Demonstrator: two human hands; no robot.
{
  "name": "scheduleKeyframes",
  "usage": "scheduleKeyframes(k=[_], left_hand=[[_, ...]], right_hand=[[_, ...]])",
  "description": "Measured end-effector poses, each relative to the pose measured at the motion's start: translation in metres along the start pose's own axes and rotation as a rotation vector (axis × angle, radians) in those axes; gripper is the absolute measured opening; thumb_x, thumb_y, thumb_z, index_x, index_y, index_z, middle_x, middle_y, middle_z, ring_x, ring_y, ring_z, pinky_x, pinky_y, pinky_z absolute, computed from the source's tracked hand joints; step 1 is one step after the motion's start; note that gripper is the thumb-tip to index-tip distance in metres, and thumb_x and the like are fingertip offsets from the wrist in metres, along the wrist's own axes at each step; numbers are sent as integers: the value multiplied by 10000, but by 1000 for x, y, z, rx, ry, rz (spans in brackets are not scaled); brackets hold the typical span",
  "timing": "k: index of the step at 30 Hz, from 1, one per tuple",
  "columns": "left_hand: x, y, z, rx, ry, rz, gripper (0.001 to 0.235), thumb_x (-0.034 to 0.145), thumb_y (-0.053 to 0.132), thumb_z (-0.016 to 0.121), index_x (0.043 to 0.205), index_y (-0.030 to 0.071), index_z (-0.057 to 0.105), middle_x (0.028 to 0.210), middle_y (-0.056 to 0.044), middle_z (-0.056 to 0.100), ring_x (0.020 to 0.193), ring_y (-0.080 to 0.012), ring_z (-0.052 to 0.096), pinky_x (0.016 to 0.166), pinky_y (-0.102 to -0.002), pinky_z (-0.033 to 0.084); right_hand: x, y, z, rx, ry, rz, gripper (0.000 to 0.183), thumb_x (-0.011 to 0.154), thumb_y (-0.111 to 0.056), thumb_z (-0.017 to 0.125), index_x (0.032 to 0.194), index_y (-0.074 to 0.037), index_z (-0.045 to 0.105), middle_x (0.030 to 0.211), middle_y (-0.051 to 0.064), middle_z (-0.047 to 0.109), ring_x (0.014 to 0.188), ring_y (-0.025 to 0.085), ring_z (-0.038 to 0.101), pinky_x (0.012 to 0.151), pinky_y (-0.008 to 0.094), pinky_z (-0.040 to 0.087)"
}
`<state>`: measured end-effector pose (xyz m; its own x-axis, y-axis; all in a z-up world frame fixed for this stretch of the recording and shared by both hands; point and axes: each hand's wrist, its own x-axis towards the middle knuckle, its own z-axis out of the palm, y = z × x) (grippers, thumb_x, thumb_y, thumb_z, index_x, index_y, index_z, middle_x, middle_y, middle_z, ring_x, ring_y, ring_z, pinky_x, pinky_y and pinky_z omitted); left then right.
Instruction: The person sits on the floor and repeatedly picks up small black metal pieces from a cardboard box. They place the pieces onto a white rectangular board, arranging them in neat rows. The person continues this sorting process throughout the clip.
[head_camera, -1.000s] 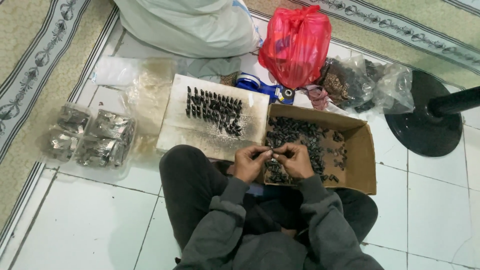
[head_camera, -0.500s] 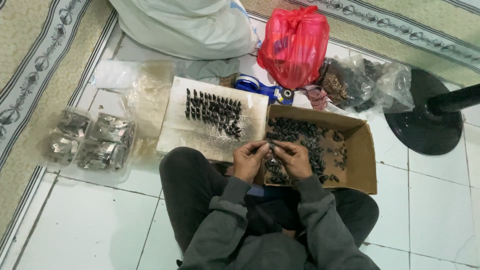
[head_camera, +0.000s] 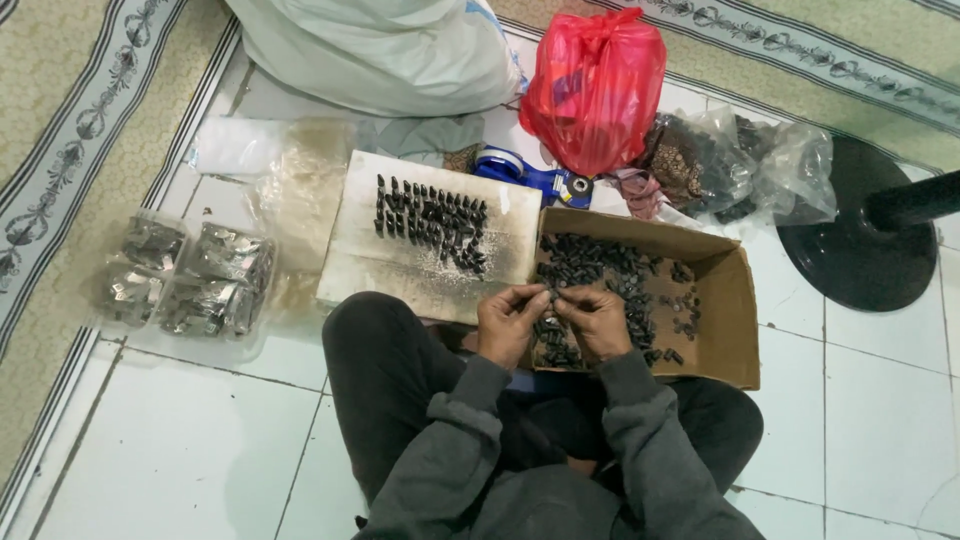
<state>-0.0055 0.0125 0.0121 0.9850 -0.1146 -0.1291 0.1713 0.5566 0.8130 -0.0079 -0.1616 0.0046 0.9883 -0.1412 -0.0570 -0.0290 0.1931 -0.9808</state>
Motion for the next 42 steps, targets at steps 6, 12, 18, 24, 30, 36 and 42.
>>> scheduleKeyframes(k=[6,12,18,24,30,36,42], left_hand=[[-3,12,4,7,31,-37,262,1012,56,808,1193,-122,744,995,-289,763,970,-305,792,842,-415,715],[0,4,-3,23,4,-12,245,1049,54,769,1210,-128,738,1035,-308,764,1020,-309,778,847,-436,697],[2,-8,-10,-21,55,-46,248,1055,60,761,1205,-134,731,1013,-287,769,971,-284,789,851,-408,729],[-8,-3,-14,-62,129,-76,285,1006,62,822,1184,-143,738,1014,-304,770,968,-302,796,852,-381,725],[-4,-13,-13,-77,157,-60,275,1003,42,821,1186,-148,743,966,-317,766,920,-320,807,780,-377,730],[-5,-8,-15,-60,190,-54,264,977,46,845,1166,-116,759,907,-272,783,832,-250,803,719,-325,714],[-10,-9,-16,34,338,-30,233,954,84,871,1156,-20,816,921,-208,812,806,-217,800,659,-306,684]], right_hand=[[6,-11,-8,-155,-54,12,150,874,78,842,1003,90,767,891,281,752,898,330,750,686,461,672],[5,-36,5,-221,-143,2,128,920,31,813,1039,67,780,947,249,768,1021,370,740,751,490,695],[2,3,9,-43,-47,84,173,960,5,782,1107,95,761,895,252,766,877,322,756,674,469,624],[-6,21,13,127,13,258,114,973,-51,781,1045,37,774,870,169,755,774,235,695,680,362,564],[2,34,10,165,14,211,129,930,22,784,1051,65,765,867,222,757,799,310,756,695,430,639],[8,56,2,129,-48,159,112,951,47,752,1063,53,765,967,216,765,950,348,765,784,477,683],[-2,21,40,-215,-29,44,171,998,-68,787,1131,40,784,994,216,780,975,332,753,779,518,646]])
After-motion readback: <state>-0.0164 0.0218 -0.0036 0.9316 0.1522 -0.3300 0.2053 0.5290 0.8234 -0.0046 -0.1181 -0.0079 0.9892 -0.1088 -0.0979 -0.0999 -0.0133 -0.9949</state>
